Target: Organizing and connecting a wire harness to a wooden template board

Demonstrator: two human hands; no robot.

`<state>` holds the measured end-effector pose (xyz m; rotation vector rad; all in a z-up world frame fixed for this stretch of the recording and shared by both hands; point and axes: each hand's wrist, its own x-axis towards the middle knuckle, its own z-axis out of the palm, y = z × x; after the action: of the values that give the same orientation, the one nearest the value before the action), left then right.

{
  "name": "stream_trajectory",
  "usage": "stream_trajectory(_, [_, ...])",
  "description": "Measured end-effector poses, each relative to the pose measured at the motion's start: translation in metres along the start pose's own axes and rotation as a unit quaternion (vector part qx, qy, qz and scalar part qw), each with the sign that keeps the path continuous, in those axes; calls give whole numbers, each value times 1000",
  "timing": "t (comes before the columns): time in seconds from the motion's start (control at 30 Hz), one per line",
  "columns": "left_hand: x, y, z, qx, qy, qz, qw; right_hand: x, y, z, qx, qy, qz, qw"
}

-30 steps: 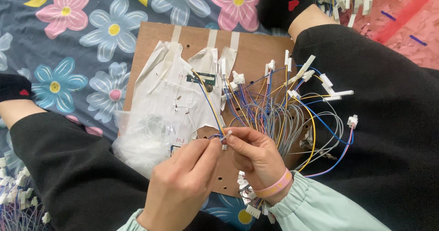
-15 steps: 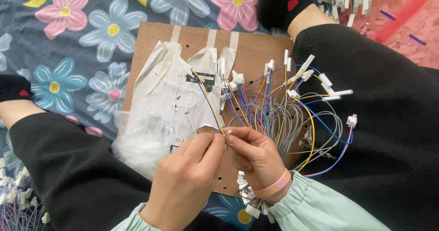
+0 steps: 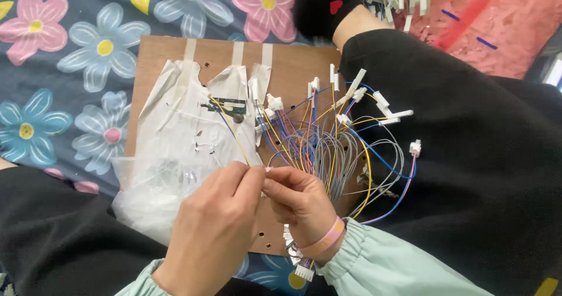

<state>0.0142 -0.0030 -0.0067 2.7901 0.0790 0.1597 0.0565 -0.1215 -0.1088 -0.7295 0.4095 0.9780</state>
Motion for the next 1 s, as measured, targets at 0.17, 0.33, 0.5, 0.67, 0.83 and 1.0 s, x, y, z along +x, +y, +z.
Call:
stream_trajectory(0.17, [2,-3,-2,59,-82,17,995,-3,0,2,-22,15,-4,1000])
stream_trajectory(0.33, [7,2,3,91,-84,16,992,-3,5,2,-36,5,-30,999])
stream_trajectory(0.5, [18,-2,2,-4,-97,-24,995,-5,3,2,-40,30,-42,998])
stream_trajectory(0.67, [33,-10,4,-34,-129,-73,988,-5,5,3,-109,54,-90,988])
stream_trajectory(0.83, [50,-22,9,-12,-170,-4,985,-5,4,7,-119,55,-91,987])
stream_trajectory(1.0, [54,-26,14,21,-153,55,986,-4,6,3,-87,32,-95,991])
